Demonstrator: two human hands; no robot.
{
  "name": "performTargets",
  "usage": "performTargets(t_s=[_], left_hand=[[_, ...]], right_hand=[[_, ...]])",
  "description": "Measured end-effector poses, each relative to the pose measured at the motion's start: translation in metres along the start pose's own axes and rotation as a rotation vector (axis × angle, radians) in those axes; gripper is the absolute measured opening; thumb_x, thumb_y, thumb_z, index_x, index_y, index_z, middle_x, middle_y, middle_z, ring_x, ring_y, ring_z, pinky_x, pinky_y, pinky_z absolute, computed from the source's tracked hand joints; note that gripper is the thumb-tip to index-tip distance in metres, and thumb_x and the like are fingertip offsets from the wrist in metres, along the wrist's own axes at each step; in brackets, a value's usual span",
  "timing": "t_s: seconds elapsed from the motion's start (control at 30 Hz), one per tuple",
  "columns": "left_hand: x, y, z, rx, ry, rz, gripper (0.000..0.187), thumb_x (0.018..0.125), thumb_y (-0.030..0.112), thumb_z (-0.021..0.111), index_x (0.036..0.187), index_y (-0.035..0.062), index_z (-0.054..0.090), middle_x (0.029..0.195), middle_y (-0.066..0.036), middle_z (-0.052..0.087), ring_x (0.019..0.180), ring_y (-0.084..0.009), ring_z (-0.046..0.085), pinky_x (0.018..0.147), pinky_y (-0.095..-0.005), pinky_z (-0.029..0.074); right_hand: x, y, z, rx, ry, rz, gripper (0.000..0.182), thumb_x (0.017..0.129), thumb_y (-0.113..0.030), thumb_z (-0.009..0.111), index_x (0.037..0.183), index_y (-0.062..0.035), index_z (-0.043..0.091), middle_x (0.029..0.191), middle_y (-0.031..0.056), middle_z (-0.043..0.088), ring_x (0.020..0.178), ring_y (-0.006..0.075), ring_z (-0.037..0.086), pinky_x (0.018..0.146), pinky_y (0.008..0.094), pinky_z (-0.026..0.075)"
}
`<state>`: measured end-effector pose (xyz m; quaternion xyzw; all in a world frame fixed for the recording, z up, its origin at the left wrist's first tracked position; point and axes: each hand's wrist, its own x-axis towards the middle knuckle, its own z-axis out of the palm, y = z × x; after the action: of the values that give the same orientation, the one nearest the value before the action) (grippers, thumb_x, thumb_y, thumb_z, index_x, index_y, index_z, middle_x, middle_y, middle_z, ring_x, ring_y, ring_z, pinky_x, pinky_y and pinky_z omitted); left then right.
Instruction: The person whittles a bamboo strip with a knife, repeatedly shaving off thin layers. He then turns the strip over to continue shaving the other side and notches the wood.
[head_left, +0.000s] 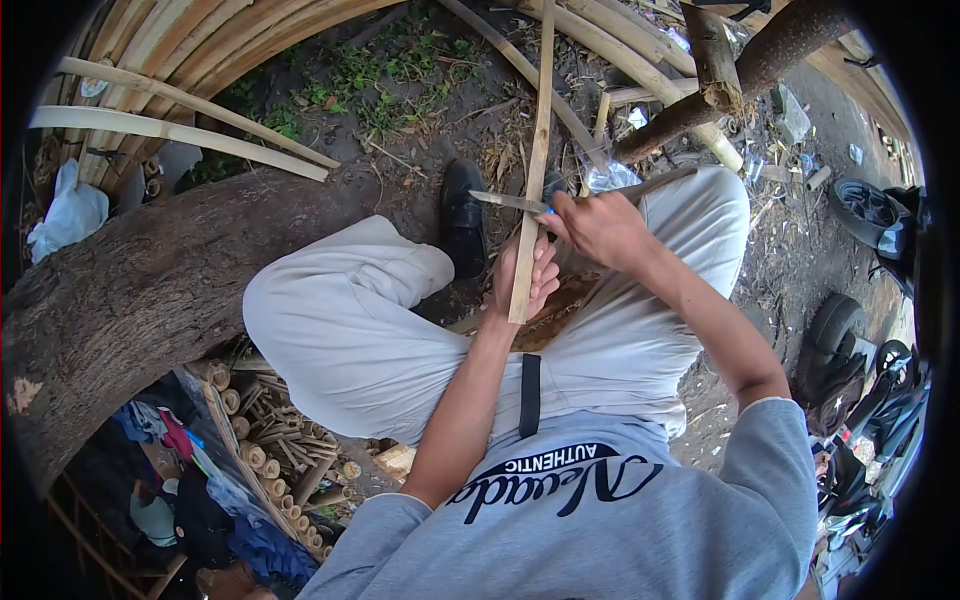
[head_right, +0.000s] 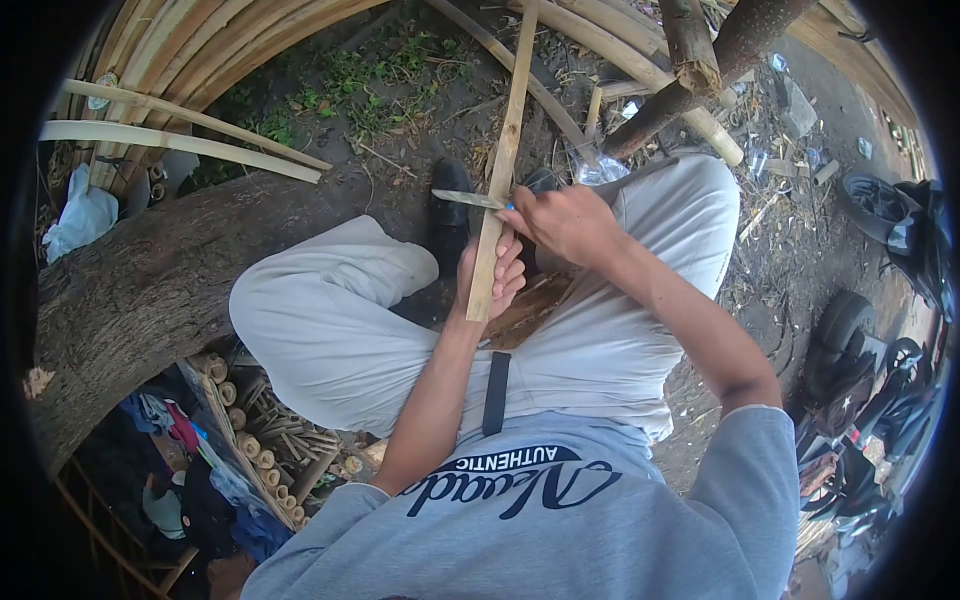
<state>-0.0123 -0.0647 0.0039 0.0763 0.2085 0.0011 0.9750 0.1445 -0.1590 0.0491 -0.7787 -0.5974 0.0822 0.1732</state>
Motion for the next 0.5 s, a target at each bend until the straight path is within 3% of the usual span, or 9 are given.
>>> performTargets(t_s=[0.2, 0.33, 0.4, 0.5], left_hand=[[0.003, 0.005, -0.001, 0.025, -0.045, 0.016, 0.032, 0.104, 0.029, 0.041, 0.08, 0.0087, 0.047, 0.054, 0.001, 0.04, 0.035, -0.007, 0.035, 0.032, -0.0189, 0.028], [0.001, -0.001, -0.008, -0.037, 0.063, 0.064, 0.031, 0.102, 0.031, 0.043, 0.08, 0.0092, 0.047, 0.057, 0.003, 0.04, 0.037, -0.0034, 0.035, 0.034, -0.0176, 0.029], [0.007, -0.003, -0.025, -0.008, -0.049, 0.075, 0.032, 0.102, 0.033, 0.04, 0.091, 0.008, 0.056, 0.066, -0.002, 0.054, 0.039, -0.0093, 0.043, 0.035, -0.0218, 0.035], [0.008, -0.006, -0.035, -0.014, -0.071, 0.079, 0.032, 0.103, 0.032, 0.039, 0.092, 0.0068, 0.056, 0.068, -0.003, 0.055, 0.039, -0.0101, 0.043, 0.035, -0.0223, 0.036]], right_hand=[[0.006, 0.0, 0.004, -0.06, 0.034, 0.096, 0.042, 0.101, -0.043, 0.047, 0.083, -0.0065, 0.056, 0.049, 0.0111, 0.056, 0.047, 0.0332, 0.06, 0.043, 0.0421, 0.048], [-0.025, -0.043, -0.018, 0.112, -0.062, -0.094, 0.042, 0.1, -0.042, 0.048, 0.093, -0.0019, 0.057, 0.053, 0.0097, 0.056, 0.045, 0.0318, 0.059, 0.042, 0.041, 0.047], [-0.027, -0.042, -0.016, 0.115, -0.073, -0.102, 0.04, 0.1, -0.042, 0.049, 0.09, -0.0042, 0.056, 0.052, 0.01, 0.055, 0.046, 0.0324, 0.058, 0.042, 0.0416, 0.046], [-0.024, -0.038, -0.015, 0.115, -0.099, -0.121, 0.038, 0.099, -0.043, 0.05, 0.09, -0.0063, 0.055, 0.052, 0.0099, 0.055, 0.046, 0.0324, 0.058, 0.042, 0.0421, 0.044]])
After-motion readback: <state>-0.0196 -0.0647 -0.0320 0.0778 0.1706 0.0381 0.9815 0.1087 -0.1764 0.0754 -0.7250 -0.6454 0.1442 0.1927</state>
